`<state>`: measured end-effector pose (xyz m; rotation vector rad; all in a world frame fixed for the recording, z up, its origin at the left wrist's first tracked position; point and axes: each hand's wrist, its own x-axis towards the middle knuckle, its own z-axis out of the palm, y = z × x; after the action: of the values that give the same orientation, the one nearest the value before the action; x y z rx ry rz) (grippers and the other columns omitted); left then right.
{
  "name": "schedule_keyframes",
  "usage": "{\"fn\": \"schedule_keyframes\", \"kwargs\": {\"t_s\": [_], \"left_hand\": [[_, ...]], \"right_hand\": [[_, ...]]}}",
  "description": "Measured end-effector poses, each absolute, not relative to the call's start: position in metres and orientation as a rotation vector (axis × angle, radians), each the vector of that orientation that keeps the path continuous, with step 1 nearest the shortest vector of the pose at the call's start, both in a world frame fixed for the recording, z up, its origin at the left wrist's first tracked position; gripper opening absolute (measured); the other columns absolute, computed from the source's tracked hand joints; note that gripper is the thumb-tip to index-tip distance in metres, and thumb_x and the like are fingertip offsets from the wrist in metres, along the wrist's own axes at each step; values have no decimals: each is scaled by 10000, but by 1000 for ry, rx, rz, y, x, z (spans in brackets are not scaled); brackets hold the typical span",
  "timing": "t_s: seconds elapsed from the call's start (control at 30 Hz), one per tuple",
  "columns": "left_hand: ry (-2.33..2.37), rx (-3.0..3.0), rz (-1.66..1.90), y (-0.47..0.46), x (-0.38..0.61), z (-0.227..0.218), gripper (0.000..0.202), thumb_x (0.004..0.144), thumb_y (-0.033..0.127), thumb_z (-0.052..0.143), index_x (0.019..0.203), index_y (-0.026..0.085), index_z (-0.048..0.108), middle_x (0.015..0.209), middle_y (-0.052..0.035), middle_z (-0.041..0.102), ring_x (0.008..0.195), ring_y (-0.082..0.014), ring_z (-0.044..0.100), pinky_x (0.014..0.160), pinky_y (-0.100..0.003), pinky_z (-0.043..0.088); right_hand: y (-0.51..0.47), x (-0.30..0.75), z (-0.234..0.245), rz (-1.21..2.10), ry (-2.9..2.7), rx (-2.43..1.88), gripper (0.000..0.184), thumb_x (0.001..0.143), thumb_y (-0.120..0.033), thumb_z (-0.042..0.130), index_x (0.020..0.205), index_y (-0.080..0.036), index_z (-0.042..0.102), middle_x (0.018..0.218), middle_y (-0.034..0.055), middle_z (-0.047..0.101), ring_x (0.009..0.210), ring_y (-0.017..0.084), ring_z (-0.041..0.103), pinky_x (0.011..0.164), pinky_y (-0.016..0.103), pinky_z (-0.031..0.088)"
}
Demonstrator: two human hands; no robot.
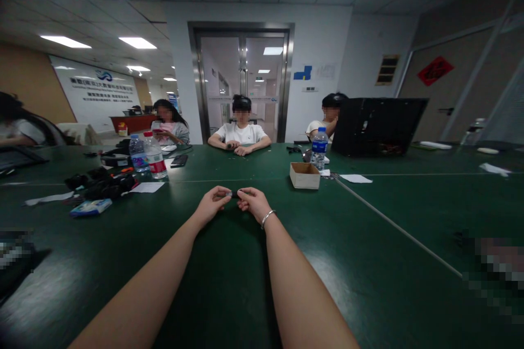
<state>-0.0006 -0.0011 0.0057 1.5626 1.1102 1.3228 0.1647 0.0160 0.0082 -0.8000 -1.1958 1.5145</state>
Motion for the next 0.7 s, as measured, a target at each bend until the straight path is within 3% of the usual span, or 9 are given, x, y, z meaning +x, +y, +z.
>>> {"fn": "schedule_keyframes", "kwargs": {"t_s": [0.2, 0.43, 0.7], "left_hand": [[1166, 1538, 1296, -2, 0, 8, 394, 623, 460, 659, 872, 160, 600, 813, -56, 600, 689, -146, 553, 497, -206, 422], [1376, 1576, 1163, 4, 1, 5, 477, 713, 599, 467, 615, 143, 565, 510, -3, 518, 464, -108, 465, 466, -222, 352], [1467, 1643, 1159, 6, 1, 4, 559, 730, 652, 387, 545, 149, 546, 446, 8, 473, 428, -108, 437, 476, -231, 331]], "right_hand": [[16, 165, 7, 1496, -1222, -809, 247, 712, -233, 701, 878, -107, 566, 559, 28, 598, 465, 90, 543, 413, 157, 418], [18, 165, 5, 1497, -1270, -799, 235, 721, -229, 693, 884, -110, 573, 568, 26, 602, 462, 87, 541, 418, 163, 425], [17, 164, 6, 1532, -1284, -767, 231, 734, -200, 675, 916, -107, 566, 580, 30, 612, 472, 85, 549, 436, 159, 439]]}}
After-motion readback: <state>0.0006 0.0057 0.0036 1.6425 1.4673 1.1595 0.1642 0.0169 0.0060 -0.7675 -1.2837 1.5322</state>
